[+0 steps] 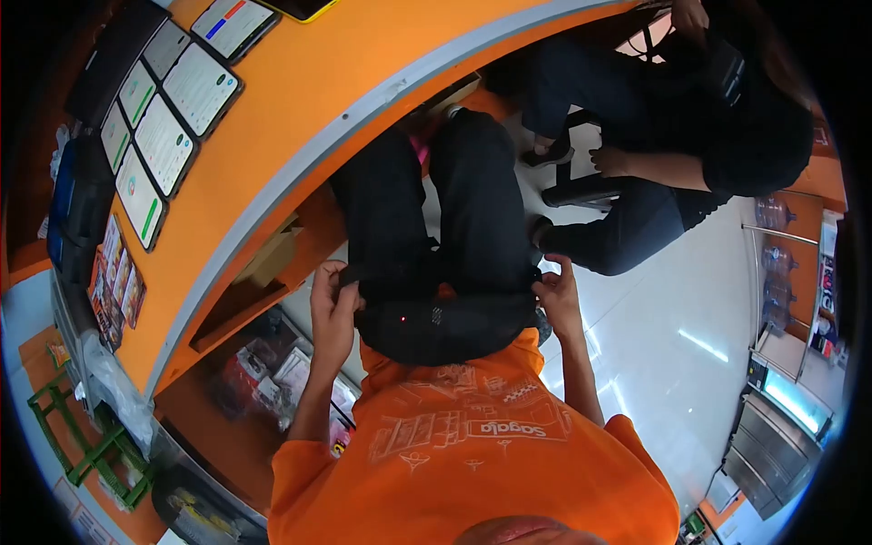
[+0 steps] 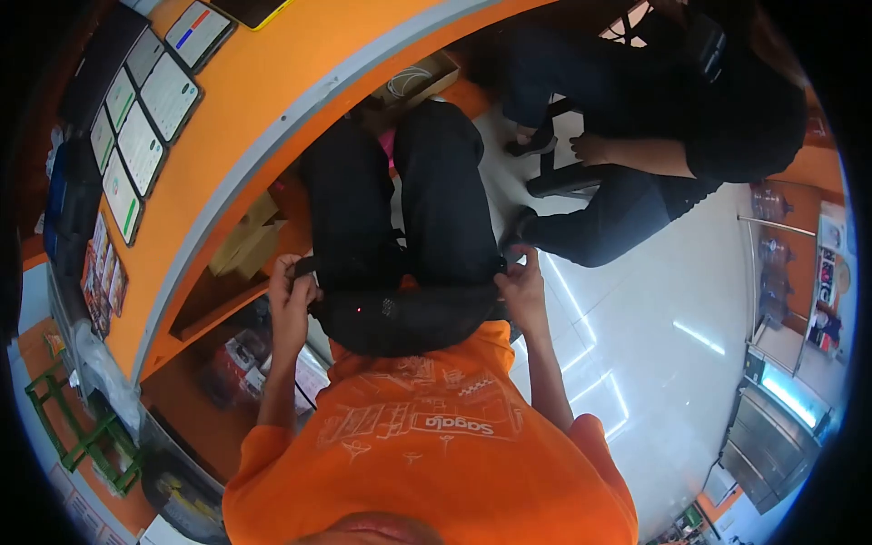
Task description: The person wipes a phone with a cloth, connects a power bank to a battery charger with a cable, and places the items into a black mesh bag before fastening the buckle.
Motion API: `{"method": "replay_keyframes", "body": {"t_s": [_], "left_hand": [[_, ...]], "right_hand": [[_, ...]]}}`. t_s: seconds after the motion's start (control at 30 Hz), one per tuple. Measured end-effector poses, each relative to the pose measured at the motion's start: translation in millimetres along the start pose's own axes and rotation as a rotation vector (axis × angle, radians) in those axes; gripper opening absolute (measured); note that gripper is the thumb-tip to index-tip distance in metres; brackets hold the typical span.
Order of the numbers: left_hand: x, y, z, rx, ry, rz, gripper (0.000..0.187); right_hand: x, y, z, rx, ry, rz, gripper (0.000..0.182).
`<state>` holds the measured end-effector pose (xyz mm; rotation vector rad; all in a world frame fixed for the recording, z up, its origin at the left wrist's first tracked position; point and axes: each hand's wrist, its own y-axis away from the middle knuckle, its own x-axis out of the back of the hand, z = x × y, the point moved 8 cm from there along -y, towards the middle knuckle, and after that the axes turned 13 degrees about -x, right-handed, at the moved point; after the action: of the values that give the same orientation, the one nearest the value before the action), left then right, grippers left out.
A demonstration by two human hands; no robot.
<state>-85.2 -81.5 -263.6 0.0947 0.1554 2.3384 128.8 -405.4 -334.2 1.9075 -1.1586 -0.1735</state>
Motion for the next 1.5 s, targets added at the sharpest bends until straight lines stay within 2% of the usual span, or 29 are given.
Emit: {"method": "replay_keyframes", "body": {"t_s": [0.1, 0.2, 0.23, 0.33, 0.43, 0.53, 0.63, 0.73, 0.8, 0.87, 0.93, 0.97, 1.0, 1.07, 1.17, 1.27, 1.3, 1.5], "left_hand": [[4, -3, 22, -0.116, 0.073, 0.111, 0.022], [21, -7, 40, -0.207, 0.136, 0.18, 0.027], [27, -9, 48, -0.24, 0.135, 0.21, 0.03], [43, -11, 59, -0.297, 0.181, 0.234, 0.045], [43, -8, 58, -0.222, 0.325, 0.361, 0.05], [37, -16, 69, -0.275, 0.465, 0.29, 0.053], [25, -26, 82, -0.315, 0.471, 0.215, 0.057], [-1, -26, 83, -0.244, 0.584, 0.442, 0.063], [-22, -18, 86, -0.319, 0.521, 0.27, 0.064], [-43, -6, 90, -0.439, 0.406, 0.109, 0.062], [-47, -6, 91, -0.719, 0.014, 0.026, 0.054], [-44, -8, 90, -0.732, -0.081, 0.002, 0.042], [-41, -14, 92, -0.636, -0.152, 0.008, 0.03], [-40, -22, 103, -0.609, -0.253, 0.049, 0.023], [-48, -27, 137, -0.738, -0.324, -0.022, 0.023], [-56, -30, 155, -0.919, -0.52, -0.117, 0.017], [-59, -29, 160, -0.916, -0.537, -0.128, 0.023], [-71, -18, 194, -1.076, -1.023, 0.034, 0.028]], "right_hand": [[-4, -6, 3, -0.09, -0.064, -0.007, 0.054], [-2, -16, 12, -0.098, -0.333, -0.031, 0.056], [-2, -17, 8, -0.038, -0.391, -0.055, 0.056], [3, -16, 5, 0.025, -0.67, 0.087, 0.042], [16, -19, -13, 0.156, -0.718, 0.164, 0.034], [36, -19, -39, 0.368, -0.79, 0.193, 0.029], [56, 3, -85, 0.569, -0.679, 0.279, 0.022], [72, 25, -125, 0.733, -0.566, 0.323, 0.027], [80, 45, -147, 0.843, -0.501, 0.355, 0.036], [91, 60, -165, 0.858, -0.482, 0.391, 0.049], [101, 70, -180, 0.901, -0.426, 0.403, 0.057], [108, 75, -186, 0.923, -0.413, 0.411, 0.058], [113, 78, -190, 0.943, -0.402, 0.412, 0.058], [125, 85, -198, 0.978, -0.386, 0.426, 0.058], [142, 99, -208, 0.998, -0.341, 0.465, 0.058], [157, 113, -218, 1.049, -0.286, 0.487, 0.06], [161, 118, -221, 1.073, -0.259, 0.477, 0.06], [160, 144, -245, 1.179, -0.095, 0.529, 0.06]]}}
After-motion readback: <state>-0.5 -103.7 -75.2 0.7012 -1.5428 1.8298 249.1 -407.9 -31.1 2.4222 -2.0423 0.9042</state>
